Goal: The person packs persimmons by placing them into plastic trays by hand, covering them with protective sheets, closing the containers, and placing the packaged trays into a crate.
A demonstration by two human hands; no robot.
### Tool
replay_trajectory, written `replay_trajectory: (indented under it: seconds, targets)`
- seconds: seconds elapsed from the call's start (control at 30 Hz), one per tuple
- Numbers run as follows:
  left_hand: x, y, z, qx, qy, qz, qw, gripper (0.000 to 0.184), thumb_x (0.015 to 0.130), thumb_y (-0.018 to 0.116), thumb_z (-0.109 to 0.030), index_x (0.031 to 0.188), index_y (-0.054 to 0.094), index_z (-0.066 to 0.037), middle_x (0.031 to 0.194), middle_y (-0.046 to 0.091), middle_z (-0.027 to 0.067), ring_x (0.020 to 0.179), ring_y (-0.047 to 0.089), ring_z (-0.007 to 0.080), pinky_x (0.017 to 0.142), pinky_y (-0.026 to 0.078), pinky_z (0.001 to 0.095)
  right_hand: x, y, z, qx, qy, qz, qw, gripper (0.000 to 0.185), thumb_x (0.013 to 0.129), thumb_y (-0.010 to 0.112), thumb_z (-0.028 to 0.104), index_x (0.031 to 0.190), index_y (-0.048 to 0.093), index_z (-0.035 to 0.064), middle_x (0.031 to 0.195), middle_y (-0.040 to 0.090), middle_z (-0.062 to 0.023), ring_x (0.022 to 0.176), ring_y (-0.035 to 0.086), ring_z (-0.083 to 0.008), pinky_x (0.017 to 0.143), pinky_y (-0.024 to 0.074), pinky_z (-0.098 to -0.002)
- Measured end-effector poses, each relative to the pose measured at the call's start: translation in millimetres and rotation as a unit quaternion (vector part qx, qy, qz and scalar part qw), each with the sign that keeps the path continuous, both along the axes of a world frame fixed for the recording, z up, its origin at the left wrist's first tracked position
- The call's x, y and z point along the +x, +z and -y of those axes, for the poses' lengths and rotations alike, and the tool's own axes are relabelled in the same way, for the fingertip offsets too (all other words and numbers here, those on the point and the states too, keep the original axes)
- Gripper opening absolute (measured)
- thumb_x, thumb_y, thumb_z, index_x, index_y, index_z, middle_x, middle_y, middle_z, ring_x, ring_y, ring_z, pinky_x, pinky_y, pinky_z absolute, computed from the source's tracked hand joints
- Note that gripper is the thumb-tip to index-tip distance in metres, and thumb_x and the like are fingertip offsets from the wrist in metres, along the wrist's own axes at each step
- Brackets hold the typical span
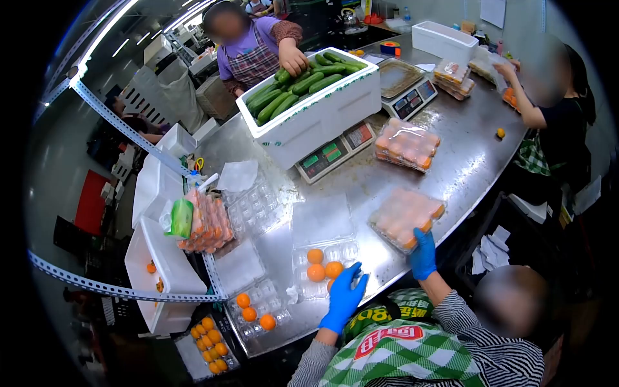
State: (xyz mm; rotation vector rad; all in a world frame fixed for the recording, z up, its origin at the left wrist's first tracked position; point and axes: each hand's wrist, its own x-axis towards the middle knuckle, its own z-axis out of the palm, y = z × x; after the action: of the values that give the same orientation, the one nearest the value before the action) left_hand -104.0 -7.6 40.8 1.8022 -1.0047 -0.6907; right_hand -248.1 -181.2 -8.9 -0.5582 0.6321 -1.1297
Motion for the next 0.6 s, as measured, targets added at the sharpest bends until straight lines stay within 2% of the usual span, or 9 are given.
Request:
replay_trajectory:
  seconds: [0.03, 0.1, 0.13, 0.2, 0.23, 0.3, 0.57, 0.6]
  targets:
    - [-5.4, 5.5, 19.4, -0.014, -0.024, 0.015, 0.999, 0.043, 0.082, 0.066, -0.019, 0.119, 0.054, 0.000, 0.109, 0.060, 0.0171, 0.097, 0.061, 0.0255, 0.084, 0.047, 0.0337, -0.3, -2.7, 1.5, 0.016, 0.019, 0.029, 0.999, 0.056, 0.086, 0.057, 0.015, 0.136, 0.033, 0.0067, 0.131, 0.043, -0.0087, 0.119, 0.045, -0.0230, 0.102, 0.0361, -0.0361]
    - [-16.7, 11.2, 56.9, -0.018, -0.064, 0.123, 0.990, 0.052, 0.081, 0.067, -0.024, 0.125, 0.050, -0.002, 0.120, 0.055, 0.0191, 0.109, 0.055, 0.0304, 0.092, 0.043, 0.0370, -0.3, -4.3, 2.2, 0.055, 0.053, 0.085, 0.993, 0.058, 0.085, 0.058, 0.015, 0.137, 0.032, 0.0071, 0.132, 0.043, -0.0083, 0.120, 0.044, -0.0231, 0.103, 0.0354, -0.0360]
    - [-24.2, 10.1, 73.6, -0.021, -0.070, 0.148, 0.986, 0.058, 0.080, 0.067, -0.028, 0.127, 0.047, -0.002, 0.124, 0.051, 0.0208, 0.113, 0.051, 0.0333, 0.095, 0.041, 0.0389, -1.7, -3.7, 1.9, 0.043, 0.077, 0.081, 0.993, 0.060, 0.085, 0.058, 0.016, 0.137, 0.030, 0.0074, 0.133, 0.042, -0.0077, 0.121, 0.043, -0.0226, 0.103, 0.0352, -0.0361]
    - [-36.1, 0.6, 99.6, -0.003, -0.104, 0.165, 0.981, 0.070, 0.077, 0.068, -0.036, 0.132, 0.041, -0.001, 0.130, 0.045, 0.0252, 0.119, 0.044, 0.0388, 0.100, 0.036, 0.0417, -3.7, 1.5, 1.7, 0.054, 0.096, 0.053, 0.992, 0.056, 0.083, 0.053, 0.010, 0.135, 0.033, 0.0076, 0.129, 0.045, -0.0072, 0.118, 0.046, -0.0215, 0.100, 0.0377, -0.0348]
    - [-42.5, -1.1, 106.9, -0.020, -0.097, 0.233, 0.967, 0.070, 0.077, 0.069, -0.036, 0.132, 0.042, -0.002, 0.128, 0.045, 0.0270, 0.117, 0.044, 0.0416, 0.098, 0.038, 0.0438, -9.5, -0.6, 2.1, 0.058, 0.107, 0.032, 0.992, 0.056, 0.082, 0.051, 0.008, 0.135, 0.033, 0.0077, 0.127, 0.045, -0.0069, 0.116, 0.047, -0.0210, 0.099, 0.0387, -0.0341]
    - [-48.4, -2.2, 118.5, 0.012, -0.074, 0.247, 0.966, 0.069, 0.076, 0.069, -0.037, 0.131, 0.044, -0.003, 0.129, 0.044, 0.0275, 0.114, 0.045, 0.0426, 0.095, 0.040, 0.0450, -18.3, 3.0, 8.4, 0.090, 0.141, 0.053, 0.985, 0.058, 0.080, 0.050, 0.006, 0.135, 0.031, 0.0073, 0.127, 0.044, -0.0067, 0.116, 0.045, -0.0184, 0.098, 0.0374, -0.0308]
    - [-46.6, 21.5, 142.5, 0.067, -0.061, 0.224, 0.970, 0.065, 0.072, 0.074, -0.036, 0.124, 0.051, -0.004, 0.123, 0.047, 0.0208, 0.112, 0.046, 0.0358, 0.093, 0.040, 0.0417, -24.6, 16.5, 38.9, 0.056, 0.211, 0.023, 0.976, 0.059, 0.093, 0.051, 0.012, 0.142, 0.020, 0.0042, 0.137, 0.037, -0.0082, 0.126, 0.037, -0.0188, 0.106, 0.0280, -0.0318]
    - [-45.0, 23.4, 144.3, 0.069, -0.065, 0.213, 0.973, 0.065, 0.072, 0.074, -0.036, 0.123, 0.051, -0.004, 0.123, 0.048, 0.0202, 0.112, 0.046, 0.0352, 0.094, 0.040, 0.0413, -25.2, 13.8, 39.9, 0.055, 0.207, 0.028, 0.976, 0.057, 0.093, 0.051, 0.014, 0.142, 0.022, 0.0046, 0.135, 0.040, -0.0077, 0.124, 0.039, -0.0180, 0.105, 0.0310, -0.0312]
